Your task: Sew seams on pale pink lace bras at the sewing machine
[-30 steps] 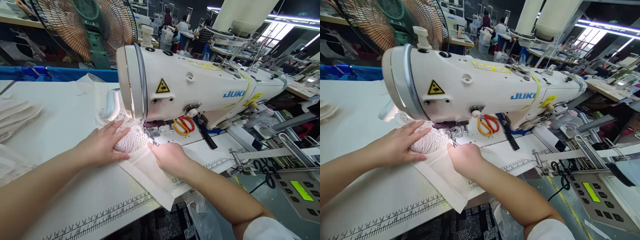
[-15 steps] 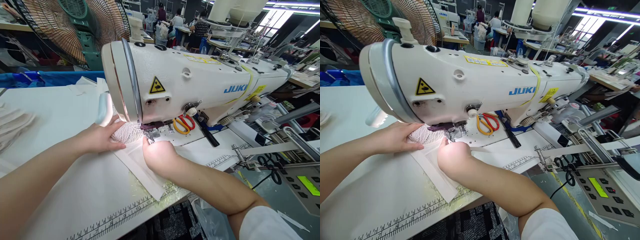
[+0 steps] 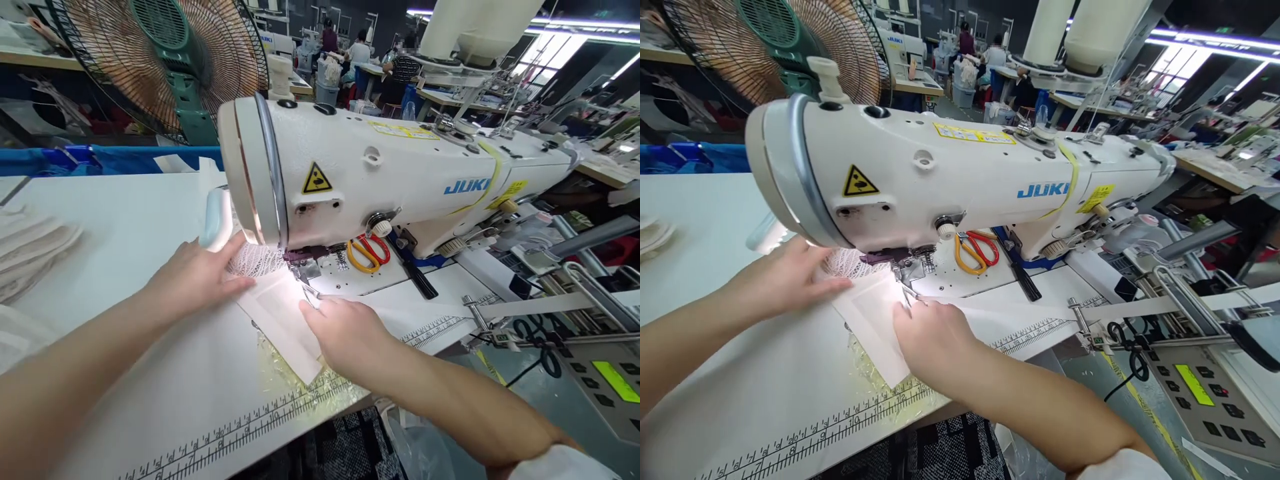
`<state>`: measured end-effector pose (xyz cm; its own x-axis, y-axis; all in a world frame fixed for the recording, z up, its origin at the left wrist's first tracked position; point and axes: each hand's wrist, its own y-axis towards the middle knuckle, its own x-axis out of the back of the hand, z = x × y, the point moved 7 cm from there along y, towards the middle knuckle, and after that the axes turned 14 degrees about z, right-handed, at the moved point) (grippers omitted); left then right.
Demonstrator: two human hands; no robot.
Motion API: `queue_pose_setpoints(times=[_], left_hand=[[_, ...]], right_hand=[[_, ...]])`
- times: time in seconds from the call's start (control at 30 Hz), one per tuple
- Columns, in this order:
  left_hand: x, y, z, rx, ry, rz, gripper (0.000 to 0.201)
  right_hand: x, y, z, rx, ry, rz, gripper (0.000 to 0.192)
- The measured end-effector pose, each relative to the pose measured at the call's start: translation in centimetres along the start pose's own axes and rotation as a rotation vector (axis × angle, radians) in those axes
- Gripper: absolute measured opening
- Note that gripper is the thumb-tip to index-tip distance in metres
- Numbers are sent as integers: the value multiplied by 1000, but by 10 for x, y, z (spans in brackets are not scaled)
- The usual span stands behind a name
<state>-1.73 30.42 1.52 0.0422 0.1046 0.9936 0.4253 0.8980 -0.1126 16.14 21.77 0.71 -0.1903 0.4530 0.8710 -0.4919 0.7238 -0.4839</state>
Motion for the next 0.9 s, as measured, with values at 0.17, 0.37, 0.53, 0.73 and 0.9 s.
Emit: queue_pose_setpoints(times=[0.17,0.37,0.53,0.73,0.9], left_hand=[[-4,-52,-95,-439,-83,-226,35],[-23,-63,-134,-590,-72,9,23],[-14,-58,-126,-576,-64,2,33],[-14,-55,-124,-621,7,-40,37],[-15,-50,-119,-637,107,-94,31]], right_hand=[[-14,-26,-10,200,-28,-55,36],[-20,-25,-10,244,2,-96,34],[-17,-16,-12,236,11,-120,34],[-11,-9,-13,205,-39,-99,38],[-9,0,-13,157,-132,-42,47]])
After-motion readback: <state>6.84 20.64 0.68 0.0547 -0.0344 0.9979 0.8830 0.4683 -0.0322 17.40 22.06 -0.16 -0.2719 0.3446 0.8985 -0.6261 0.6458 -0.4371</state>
